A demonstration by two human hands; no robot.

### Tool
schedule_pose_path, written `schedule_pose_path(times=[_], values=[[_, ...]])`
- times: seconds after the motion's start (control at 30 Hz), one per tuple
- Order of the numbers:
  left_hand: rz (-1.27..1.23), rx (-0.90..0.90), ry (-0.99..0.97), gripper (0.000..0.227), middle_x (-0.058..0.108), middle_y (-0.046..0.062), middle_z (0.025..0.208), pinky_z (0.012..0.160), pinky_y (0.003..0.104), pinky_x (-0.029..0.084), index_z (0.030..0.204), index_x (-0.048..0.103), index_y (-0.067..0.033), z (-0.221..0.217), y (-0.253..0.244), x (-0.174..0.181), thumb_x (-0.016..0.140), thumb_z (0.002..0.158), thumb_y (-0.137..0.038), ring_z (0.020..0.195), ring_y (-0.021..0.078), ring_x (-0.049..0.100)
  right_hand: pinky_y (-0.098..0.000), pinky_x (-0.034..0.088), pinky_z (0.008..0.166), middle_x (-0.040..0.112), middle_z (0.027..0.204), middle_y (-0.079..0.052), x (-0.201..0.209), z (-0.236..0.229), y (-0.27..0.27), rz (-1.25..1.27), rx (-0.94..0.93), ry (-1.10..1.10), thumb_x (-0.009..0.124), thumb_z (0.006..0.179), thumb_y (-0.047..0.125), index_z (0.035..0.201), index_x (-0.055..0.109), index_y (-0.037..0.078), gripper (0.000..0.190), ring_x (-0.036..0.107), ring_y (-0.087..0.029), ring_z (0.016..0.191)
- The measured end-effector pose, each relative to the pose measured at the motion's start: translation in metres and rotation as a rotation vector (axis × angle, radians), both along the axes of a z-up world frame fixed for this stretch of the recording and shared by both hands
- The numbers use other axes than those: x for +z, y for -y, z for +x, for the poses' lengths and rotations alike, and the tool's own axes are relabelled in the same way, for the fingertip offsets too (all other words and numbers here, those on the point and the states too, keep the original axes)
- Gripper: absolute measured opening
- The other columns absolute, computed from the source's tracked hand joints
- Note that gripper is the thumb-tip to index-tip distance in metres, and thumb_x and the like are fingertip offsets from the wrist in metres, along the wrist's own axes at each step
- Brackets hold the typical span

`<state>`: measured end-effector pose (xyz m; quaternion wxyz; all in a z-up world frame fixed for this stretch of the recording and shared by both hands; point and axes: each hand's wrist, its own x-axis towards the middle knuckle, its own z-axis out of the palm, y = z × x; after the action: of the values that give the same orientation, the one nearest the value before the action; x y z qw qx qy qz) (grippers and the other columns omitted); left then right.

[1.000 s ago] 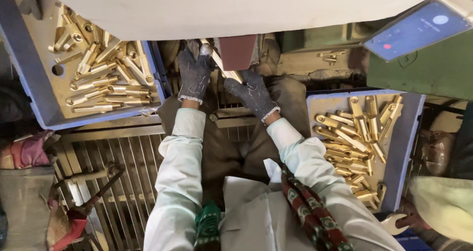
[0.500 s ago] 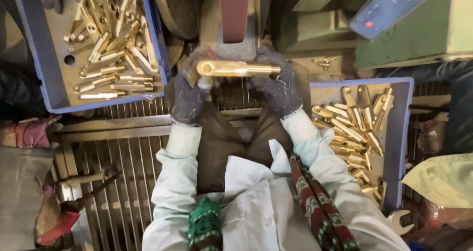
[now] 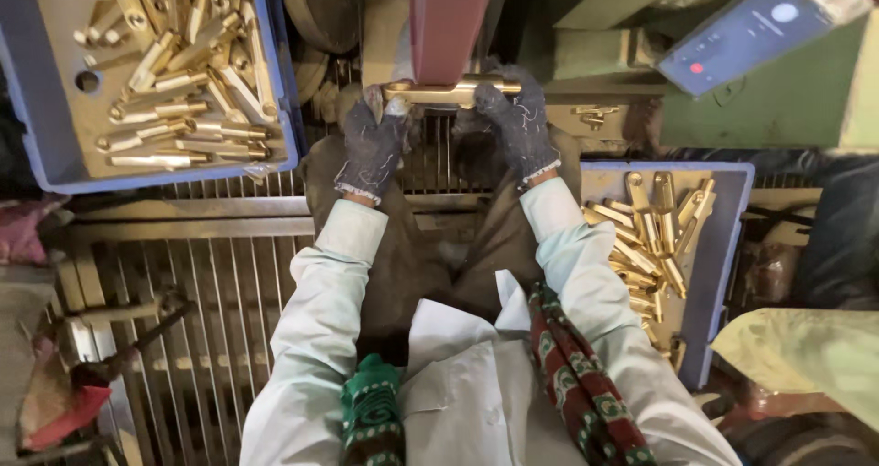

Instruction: The person sits on the floor and repeatedly picks up brass-colored metal parts from a blue bin, presses them against a moving belt sander to smooth the surface, and places the finished parts into a second blue bin.

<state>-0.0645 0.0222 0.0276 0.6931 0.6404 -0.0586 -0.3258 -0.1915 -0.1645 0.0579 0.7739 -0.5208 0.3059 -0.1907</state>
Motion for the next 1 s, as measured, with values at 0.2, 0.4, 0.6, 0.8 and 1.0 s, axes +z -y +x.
schedule_pose_path(times=[0.2,0.4,0.6,0.8,1.0], values=[[0.213,0.091,0.485,0.037,0.068,0.011,0.085,0.064,0.033,0.054,0.106,0.064,0.0068,0.004,0.010,-0.051,0.074,0.105,-0.029,0.071,0.0172,0.065,-0.0308,0.062,0.070,0.071,0.103,-0.014,-0.025,0.013,0.007,0.047,-0.045,-0.116,0.076,0.095,0.009,0.126,0.058,-0.008,0.039,0.071,-0.018,0.083],[0.329,0.006,-0.053,0.031,0.061,0.009,0.065,0.045,0.034,0.046,0.096,0.063,0.0019,0.012,0.021,-0.040,0.069,0.096,-0.028,0.047,0.0166,0.057,-0.0308,0.060,0.057,0.072,0.089,-0.017,-0.019,0.032,0.009,0.114,-0.069,-0.270,0.077,0.088,0.010,0.129,0.049,-0.008,0.052,0.070,-0.019,0.065],[0.046,0.023,0.112,0.017,0.065,0.003,0.075,0.049,0.030,0.047,0.102,0.067,0.0006,0.001,0.014,-0.021,0.070,0.099,-0.016,0.058,0.0108,0.060,-0.0341,0.066,0.071,0.071,0.107,-0.015,-0.003,0.018,-0.001,0.097,-0.048,-0.076,0.075,0.089,0.007,0.129,0.049,-0.008,0.049,0.074,-0.021,0.086],[0.044,-0.027,0.170,0.022,0.069,0.004,0.089,0.059,0.027,0.049,0.118,0.068,-0.0012,0.002,0.004,0.011,0.069,0.100,-0.015,0.070,0.0112,0.062,-0.0379,0.067,0.078,0.067,0.111,-0.015,0.011,0.004,-0.006,-0.021,0.009,0.072,0.074,0.095,0.008,0.119,0.057,-0.003,0.032,0.072,-0.023,0.090],[-0.360,-0.272,0.179,0.050,0.068,0.006,0.128,0.089,0.026,0.053,0.143,0.058,-0.0009,-0.011,-0.036,0.067,0.070,0.101,-0.026,0.107,0.0133,0.064,-0.0372,0.051,0.115,0.066,0.123,-0.013,0.038,-0.048,-0.015,-0.617,0.064,0.182,0.080,0.094,0.027,0.133,0.059,0.002,0.051,0.066,-0.021,0.117]])
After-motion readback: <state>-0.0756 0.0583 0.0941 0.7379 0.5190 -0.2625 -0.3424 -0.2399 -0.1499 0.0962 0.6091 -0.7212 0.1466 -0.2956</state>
